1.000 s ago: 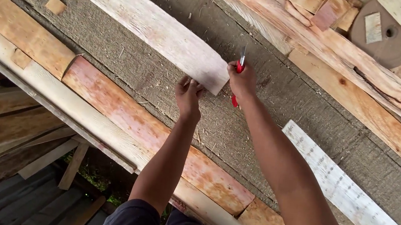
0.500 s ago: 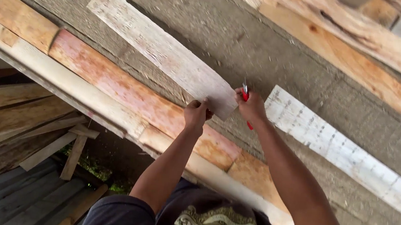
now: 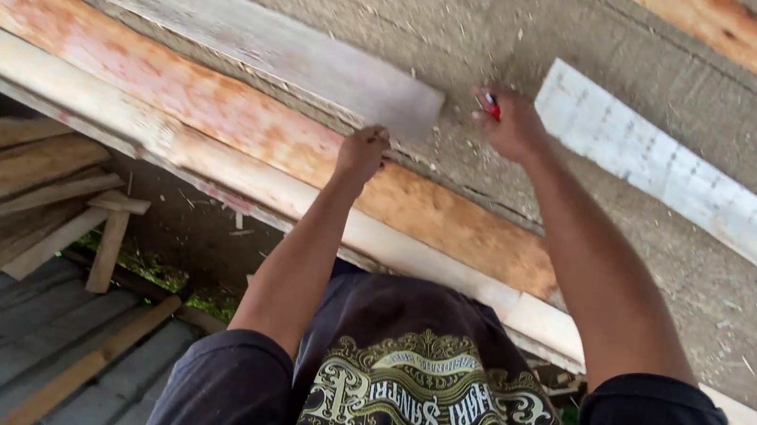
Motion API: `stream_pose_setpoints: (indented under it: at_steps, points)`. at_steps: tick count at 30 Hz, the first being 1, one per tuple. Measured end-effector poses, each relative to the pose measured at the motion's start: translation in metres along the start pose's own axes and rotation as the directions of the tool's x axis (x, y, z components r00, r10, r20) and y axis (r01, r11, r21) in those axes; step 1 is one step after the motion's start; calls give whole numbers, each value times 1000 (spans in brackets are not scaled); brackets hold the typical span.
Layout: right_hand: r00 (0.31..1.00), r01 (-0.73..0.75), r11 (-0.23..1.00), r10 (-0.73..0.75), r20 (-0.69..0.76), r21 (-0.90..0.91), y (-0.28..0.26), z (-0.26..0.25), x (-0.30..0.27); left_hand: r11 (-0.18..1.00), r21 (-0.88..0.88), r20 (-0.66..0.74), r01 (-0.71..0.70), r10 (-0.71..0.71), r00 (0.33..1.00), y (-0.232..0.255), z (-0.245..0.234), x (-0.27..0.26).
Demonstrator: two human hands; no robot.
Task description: The person uses a red utility knife to cut several wooden planks on a workbench. They position each plank, score it with the knife, and break off the cut sections. The cut pieces are set aside on the bench.
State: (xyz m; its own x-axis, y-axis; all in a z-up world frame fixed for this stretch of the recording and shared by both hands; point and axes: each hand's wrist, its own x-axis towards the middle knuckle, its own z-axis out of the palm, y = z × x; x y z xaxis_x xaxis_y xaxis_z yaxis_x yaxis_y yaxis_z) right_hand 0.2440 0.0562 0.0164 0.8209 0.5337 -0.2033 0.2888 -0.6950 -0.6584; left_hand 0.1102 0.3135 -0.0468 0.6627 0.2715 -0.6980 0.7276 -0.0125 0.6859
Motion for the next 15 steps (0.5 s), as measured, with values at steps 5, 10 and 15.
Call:
stream_pose_setpoints:
  at_steps: [5,10,15]
  points:
    - [959,-201,978,209,193,-60,30,-10,-95,953,290,-262,-84,163,951,-12,27,-74]
    - [947,-216,965,245,210,-150,64,20,-147,903,426,-383,-52,232,894,-50,33,-111]
    - [952,-194,972,219,216,-129,85,43,-168,889,450,-489,85,166,856,-77,41,-98]
